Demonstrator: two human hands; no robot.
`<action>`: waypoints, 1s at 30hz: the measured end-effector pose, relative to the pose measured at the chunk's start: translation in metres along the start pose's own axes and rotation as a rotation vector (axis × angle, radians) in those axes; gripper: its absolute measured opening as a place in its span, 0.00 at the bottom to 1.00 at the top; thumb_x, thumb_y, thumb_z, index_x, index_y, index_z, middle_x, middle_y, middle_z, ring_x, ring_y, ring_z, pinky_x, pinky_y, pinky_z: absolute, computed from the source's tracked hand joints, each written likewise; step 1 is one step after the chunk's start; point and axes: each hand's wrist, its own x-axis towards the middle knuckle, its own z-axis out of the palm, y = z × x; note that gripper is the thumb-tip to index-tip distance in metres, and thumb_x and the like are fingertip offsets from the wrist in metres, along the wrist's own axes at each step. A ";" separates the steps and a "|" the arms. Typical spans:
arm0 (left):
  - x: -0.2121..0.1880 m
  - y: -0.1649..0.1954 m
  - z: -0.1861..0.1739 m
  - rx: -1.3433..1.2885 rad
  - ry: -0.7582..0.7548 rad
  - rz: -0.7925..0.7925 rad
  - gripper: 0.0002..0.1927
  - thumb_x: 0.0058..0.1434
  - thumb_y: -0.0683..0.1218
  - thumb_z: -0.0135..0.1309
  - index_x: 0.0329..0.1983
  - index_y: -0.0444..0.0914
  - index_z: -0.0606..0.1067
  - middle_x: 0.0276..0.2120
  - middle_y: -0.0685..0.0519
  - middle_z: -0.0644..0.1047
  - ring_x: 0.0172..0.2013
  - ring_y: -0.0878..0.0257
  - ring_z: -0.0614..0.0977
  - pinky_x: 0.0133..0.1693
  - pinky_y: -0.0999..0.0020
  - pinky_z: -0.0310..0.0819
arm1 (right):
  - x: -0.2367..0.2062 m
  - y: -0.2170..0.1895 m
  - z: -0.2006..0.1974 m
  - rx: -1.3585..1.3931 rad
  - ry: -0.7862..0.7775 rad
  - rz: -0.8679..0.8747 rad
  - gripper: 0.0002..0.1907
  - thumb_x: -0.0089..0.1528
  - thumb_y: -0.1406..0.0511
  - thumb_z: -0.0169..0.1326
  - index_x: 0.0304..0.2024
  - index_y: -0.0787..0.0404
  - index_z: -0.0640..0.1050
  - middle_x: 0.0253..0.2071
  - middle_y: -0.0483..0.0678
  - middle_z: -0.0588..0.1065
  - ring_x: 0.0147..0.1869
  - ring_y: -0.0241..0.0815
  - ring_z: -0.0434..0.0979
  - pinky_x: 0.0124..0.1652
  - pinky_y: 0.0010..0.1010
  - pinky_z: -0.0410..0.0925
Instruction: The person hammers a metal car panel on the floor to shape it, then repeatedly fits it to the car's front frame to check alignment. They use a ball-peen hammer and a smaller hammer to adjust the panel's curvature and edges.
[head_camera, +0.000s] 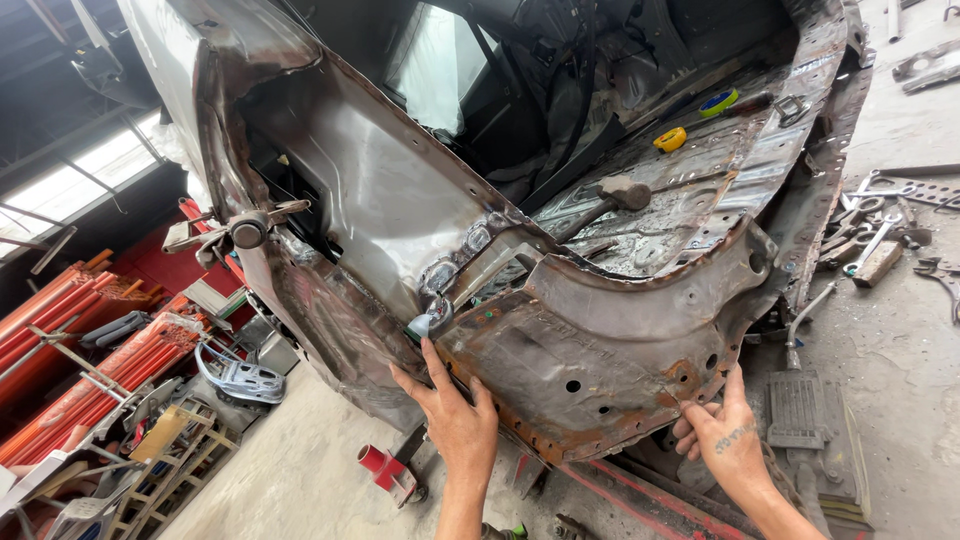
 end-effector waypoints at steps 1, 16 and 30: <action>0.000 0.000 0.000 0.001 0.012 0.018 0.46 0.57 0.43 0.56 0.77 0.49 0.49 0.73 0.24 0.38 0.59 0.25 0.71 0.45 0.47 0.77 | -0.001 -0.001 0.000 -0.006 0.002 0.002 0.47 0.64 0.70 0.49 0.79 0.49 0.40 0.22 0.58 0.75 0.18 0.47 0.73 0.19 0.37 0.65; 0.001 0.002 -0.002 0.007 -0.016 -0.007 0.46 0.58 0.42 0.55 0.77 0.49 0.48 0.73 0.23 0.38 0.57 0.25 0.72 0.44 0.47 0.77 | 0.000 0.003 -0.001 0.007 0.005 0.015 0.49 0.64 0.70 0.50 0.78 0.50 0.35 0.21 0.58 0.74 0.17 0.46 0.72 0.17 0.36 0.64; 0.000 -0.002 0.000 -0.009 0.008 0.034 0.46 0.58 0.43 0.56 0.77 0.47 0.49 0.72 0.22 0.39 0.61 0.25 0.68 0.48 0.47 0.75 | -0.004 -0.005 0.000 -0.010 -0.001 0.008 0.46 0.64 0.69 0.49 0.78 0.48 0.39 0.20 0.57 0.74 0.17 0.46 0.71 0.17 0.37 0.64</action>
